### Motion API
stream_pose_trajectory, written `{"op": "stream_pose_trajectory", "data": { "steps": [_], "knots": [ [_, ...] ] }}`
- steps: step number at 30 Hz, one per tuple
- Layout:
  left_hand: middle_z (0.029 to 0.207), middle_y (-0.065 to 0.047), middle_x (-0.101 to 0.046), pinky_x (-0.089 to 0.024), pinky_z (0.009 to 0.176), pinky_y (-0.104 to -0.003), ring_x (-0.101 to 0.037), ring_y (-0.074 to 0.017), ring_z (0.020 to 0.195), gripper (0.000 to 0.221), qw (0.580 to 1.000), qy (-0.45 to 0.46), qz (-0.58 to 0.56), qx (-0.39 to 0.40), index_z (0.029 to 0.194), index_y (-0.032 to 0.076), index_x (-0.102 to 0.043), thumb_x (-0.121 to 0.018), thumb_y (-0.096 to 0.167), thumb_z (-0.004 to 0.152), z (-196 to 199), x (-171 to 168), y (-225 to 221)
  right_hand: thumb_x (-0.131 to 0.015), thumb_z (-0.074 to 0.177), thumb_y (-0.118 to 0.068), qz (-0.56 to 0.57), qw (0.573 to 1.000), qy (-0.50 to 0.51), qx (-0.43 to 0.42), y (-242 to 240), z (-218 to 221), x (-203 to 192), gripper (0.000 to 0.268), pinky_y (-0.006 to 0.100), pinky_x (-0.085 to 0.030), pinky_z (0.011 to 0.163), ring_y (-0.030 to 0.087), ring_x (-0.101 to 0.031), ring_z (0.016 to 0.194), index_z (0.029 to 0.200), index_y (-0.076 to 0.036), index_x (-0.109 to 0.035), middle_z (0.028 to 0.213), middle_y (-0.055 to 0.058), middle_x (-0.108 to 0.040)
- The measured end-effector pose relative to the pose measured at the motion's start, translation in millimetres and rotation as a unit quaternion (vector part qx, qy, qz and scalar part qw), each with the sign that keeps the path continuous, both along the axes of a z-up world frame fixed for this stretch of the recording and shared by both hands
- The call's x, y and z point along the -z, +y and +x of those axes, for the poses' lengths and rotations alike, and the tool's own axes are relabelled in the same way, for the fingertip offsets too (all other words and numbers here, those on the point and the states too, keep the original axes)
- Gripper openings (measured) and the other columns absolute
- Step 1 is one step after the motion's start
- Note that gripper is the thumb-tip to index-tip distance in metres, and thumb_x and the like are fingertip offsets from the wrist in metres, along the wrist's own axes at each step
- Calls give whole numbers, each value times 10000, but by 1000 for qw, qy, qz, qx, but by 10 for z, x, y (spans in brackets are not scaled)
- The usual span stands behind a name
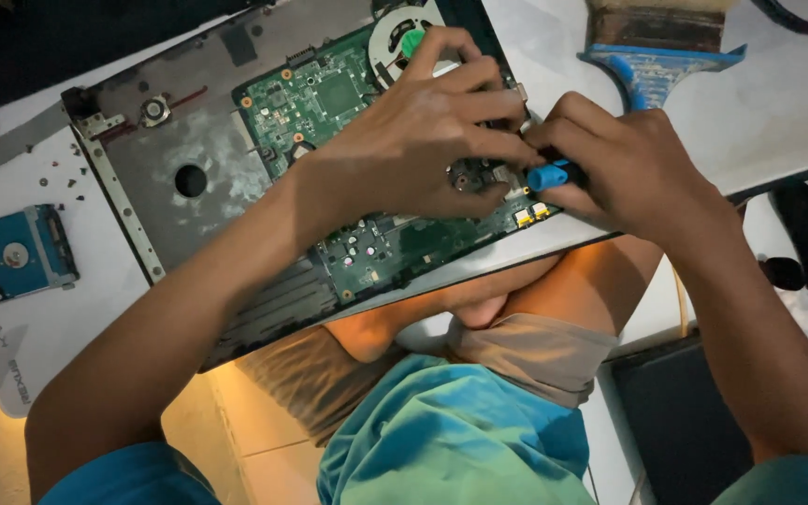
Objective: Installing RAM modules and connecting internal ribbon cables to a laptop motherboard, followed by cleaning with a brush.
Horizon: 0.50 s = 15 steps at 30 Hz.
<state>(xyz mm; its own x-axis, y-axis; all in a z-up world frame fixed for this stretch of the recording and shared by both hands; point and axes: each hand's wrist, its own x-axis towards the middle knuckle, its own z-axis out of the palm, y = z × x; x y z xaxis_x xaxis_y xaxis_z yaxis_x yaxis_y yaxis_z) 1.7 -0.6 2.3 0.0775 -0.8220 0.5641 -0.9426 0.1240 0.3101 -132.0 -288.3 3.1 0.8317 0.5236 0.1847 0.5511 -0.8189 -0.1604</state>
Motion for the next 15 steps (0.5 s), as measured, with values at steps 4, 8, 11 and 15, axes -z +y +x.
{"op": "stream_pose_trajectory", "data": {
  "steps": [4, 8, 11, 15],
  "knots": [
    [1185, 0, -718, -305, 1303, -576, -602, -258, 1113, 254, 1000, -4, -4, -10, 1237, 174, -958, -1034, 198, 995, -5, -13, 5, -937, 927, -221, 64, 997, 34, -16, -26, 43, -59, 463, 408, -486, 679, 237, -593, 667, 1327, -31, -804, 1202, 76, -698],
    [1187, -7, -713, -301, 1262, -590, -579, -286, 1137, 220, 1000, 19, 3, 0, 1134, 160, -906, -1038, 227, 972, 21, 34, -4, -976, 856, -28, 125, 987, 97, -19, -117, 79, -95, 402, 411, -510, 719, 219, -603, 722, 1254, -49, -920, 1201, 82, -727],
    [1196, -8, -715, -297, 1259, -582, -576, -277, 1162, 228, 999, 32, -5, 0, 1151, 161, -921, -1031, 184, 953, 14, 34, 7, -936, 924, -49, 110, 988, 106, -11, -109, 65, -50, 348, 396, -470, 660, 197, -575, 678, 1270, -52, -904, 1146, 84, -730],
    [1161, 8, -689, -308, 1250, -573, -578, -273, 1137, 171, 1000, 3, -13, -1, 1115, 180, -904, -1005, 207, 981, 24, 56, 0, -880, 917, -71, 84, 991, 103, -10, -99, 5, -55, 436, 403, -455, 635, 212, -561, 584, 1350, -38, -852, 1181, 73, -732]
  ]
}}
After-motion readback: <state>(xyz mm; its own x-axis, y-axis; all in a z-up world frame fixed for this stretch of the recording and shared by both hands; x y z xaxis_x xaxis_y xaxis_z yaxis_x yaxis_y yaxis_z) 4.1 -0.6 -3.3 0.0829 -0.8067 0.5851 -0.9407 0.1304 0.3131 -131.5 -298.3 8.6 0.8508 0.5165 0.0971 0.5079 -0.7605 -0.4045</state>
